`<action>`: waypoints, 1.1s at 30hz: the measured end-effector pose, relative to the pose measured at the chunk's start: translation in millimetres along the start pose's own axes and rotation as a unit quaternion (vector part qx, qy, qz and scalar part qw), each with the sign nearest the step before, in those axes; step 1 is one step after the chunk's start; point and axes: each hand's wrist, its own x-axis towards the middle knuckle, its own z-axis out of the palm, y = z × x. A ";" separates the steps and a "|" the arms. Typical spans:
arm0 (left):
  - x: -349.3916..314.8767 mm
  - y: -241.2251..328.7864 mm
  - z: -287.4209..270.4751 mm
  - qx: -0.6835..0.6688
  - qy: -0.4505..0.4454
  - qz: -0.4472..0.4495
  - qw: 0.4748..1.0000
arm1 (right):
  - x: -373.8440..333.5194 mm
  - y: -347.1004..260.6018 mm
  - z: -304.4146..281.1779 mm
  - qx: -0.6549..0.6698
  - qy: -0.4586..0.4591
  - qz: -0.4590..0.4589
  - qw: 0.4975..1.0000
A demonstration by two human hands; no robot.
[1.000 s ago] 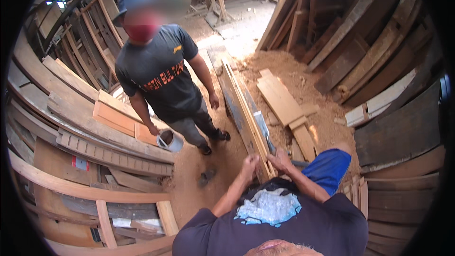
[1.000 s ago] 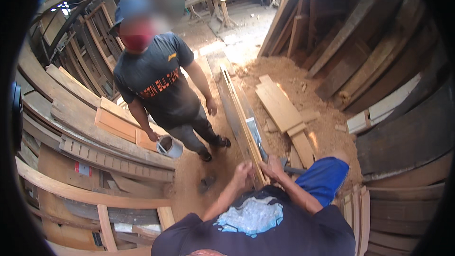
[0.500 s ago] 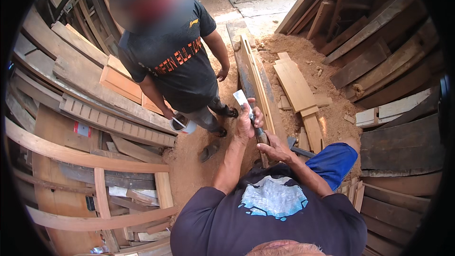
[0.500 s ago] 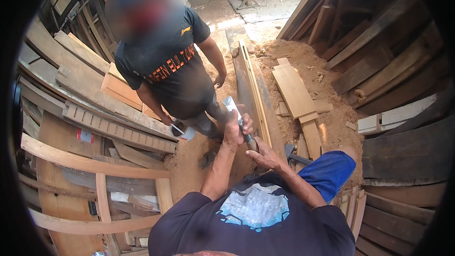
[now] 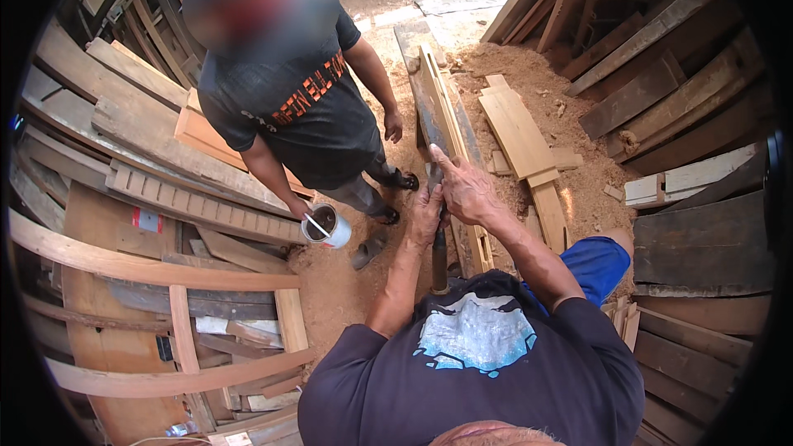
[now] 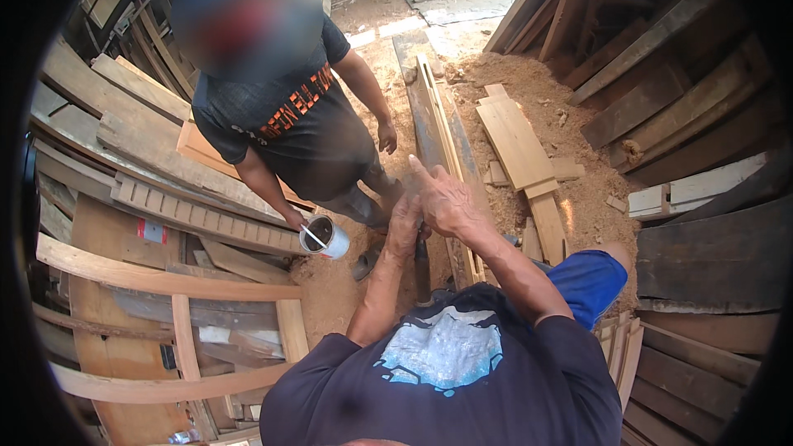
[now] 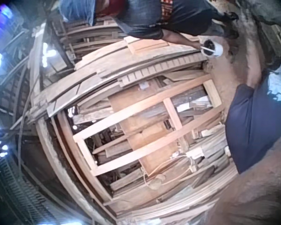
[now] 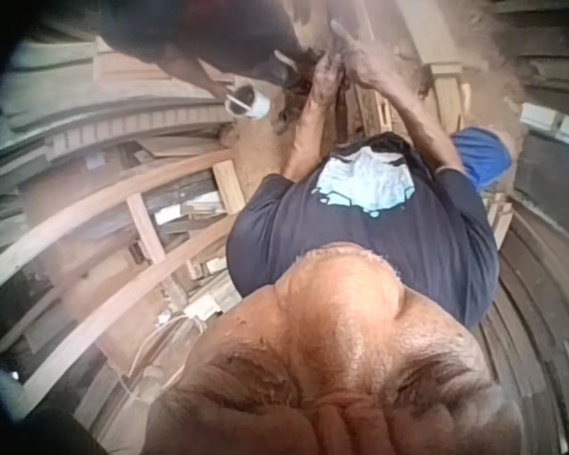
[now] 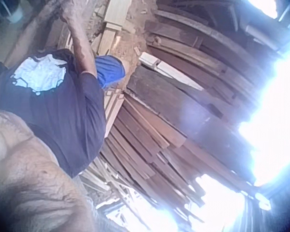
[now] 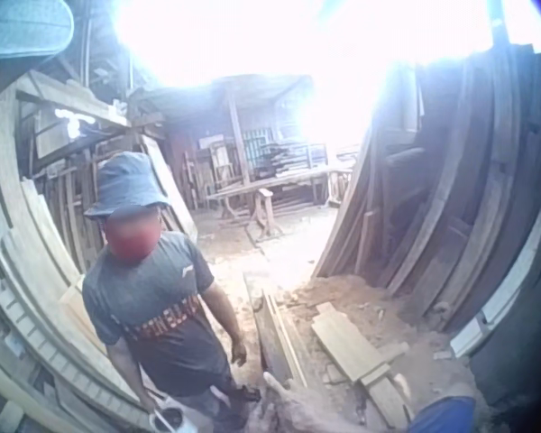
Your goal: The person sits on the floor and uses a chisel and mallet to carve a groove into a long wooden plank. Another person briefly approaches to inspect the work and then leaves.
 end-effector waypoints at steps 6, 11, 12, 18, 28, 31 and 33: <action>-8.0 0.8 -5.1 -0.021 0.021 0.008 1.000 | -22.9 12.9 27.8 0.081 0.112 -0.091 0.986; 8.2 -13.8 -15.2 -0.129 0.051 0.020 0.990 | -57.6 35.0 83.3 0.415 -0.051 -0.020 0.908; 13.0 -13.8 -11.1 -0.142 0.064 0.030 0.987 | -65.1 42.5 104.3 0.461 -0.103 -0.001 0.881; 20.4 -0.3 -9.2 -0.390 0.072 0.027 0.918 | -74.8 28.8 99.7 0.621 -0.163 0.114 0.758; 17.5 6.1 -29.7 -0.320 -0.027 0.073 0.944 | -74.3 23.0 84.7 0.574 -0.167 0.080 0.798; 13.6 5.1 -30.0 -0.308 -0.011 0.062 0.949 | -77.8 21.6 91.1 0.582 -0.163 0.088 0.792; 11.3 4.1 -29.4 -0.296 0.000 0.060 0.953 | -79.5 18.6 90.0 0.581 -0.166 0.097 0.791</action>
